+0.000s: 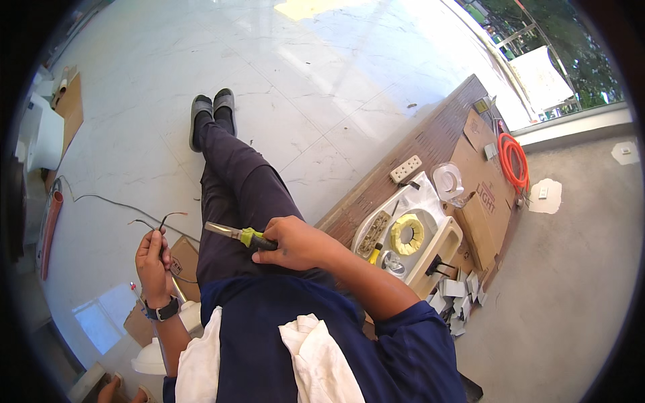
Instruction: The person strips a wire with pliers and connects it to a small electrical component, then uses a screwdriver to tighten the terminal. The person repeats the stripping and connecting steps while another person watches nearby.
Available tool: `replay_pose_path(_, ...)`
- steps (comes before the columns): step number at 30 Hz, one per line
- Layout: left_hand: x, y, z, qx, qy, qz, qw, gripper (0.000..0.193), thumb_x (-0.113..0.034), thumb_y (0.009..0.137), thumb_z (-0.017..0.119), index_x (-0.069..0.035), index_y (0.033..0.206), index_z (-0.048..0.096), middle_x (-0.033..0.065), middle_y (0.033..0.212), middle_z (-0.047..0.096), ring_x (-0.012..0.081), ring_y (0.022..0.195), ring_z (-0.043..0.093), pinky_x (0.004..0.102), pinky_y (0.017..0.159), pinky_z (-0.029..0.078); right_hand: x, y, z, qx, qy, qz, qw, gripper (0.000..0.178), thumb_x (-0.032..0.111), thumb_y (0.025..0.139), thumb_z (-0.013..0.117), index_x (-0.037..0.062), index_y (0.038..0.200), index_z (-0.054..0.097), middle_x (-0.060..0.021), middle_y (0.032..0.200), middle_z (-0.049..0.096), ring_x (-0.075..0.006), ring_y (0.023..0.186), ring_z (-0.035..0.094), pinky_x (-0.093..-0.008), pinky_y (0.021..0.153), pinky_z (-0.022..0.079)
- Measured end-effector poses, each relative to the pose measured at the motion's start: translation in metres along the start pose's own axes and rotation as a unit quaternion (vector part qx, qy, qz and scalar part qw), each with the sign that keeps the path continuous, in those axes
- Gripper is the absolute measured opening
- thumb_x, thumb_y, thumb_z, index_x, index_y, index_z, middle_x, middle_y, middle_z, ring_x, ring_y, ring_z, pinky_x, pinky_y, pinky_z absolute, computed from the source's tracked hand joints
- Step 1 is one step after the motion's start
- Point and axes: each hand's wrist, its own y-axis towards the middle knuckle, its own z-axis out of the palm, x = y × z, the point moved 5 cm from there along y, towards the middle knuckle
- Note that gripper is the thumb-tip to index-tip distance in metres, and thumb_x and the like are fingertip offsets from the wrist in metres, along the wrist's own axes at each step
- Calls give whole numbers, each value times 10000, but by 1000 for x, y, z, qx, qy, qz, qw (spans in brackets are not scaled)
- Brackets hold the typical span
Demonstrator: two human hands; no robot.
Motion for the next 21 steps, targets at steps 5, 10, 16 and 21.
replay_pose_path(5,5,-15,4,125,-57,-59,989,261,-275,1134,599,-32,1135,693,-4,879,647,67,649,568,231,572,437,-111,-13,-64,-368,295,159,867,449,394,988,734,-54,968,724,-93,760,693,-178,702,663,-370,649,532)
replay_pose_path(10,8,-20,29,207,-141,-126,960,243,-227,1141,574,-5,1158,671,39,901,669,129,688,619,269,626,493,-238,-15,-112,-424,12,401,812,564,385,1007,577,-161,1025,716,-305,1077,762,-414,1081,749,-493,894,582)
replay_pose_path(16,13,-18,43,228,-168,-137,949,222,-209,1139,573,-10,1192,657,20,888,651,95,651,575,241,601,459,-292,-13,-98,-212,-175,502,820,519,374,997,583,-50,1239,758,-241,1336,726,-396,1262,694,-478,1065,550)
replay_pose_path(21,13,-16,42,195,-151,-130,960,216,-209,1138,577,-21,1202,661,12,881,648,73,611,524,224,575,419,-256,-34,-131,-235,-234,511,793,539,481,970,686,4,1200,785,-206,1275,761,-386,1199,727,-464,994,592)
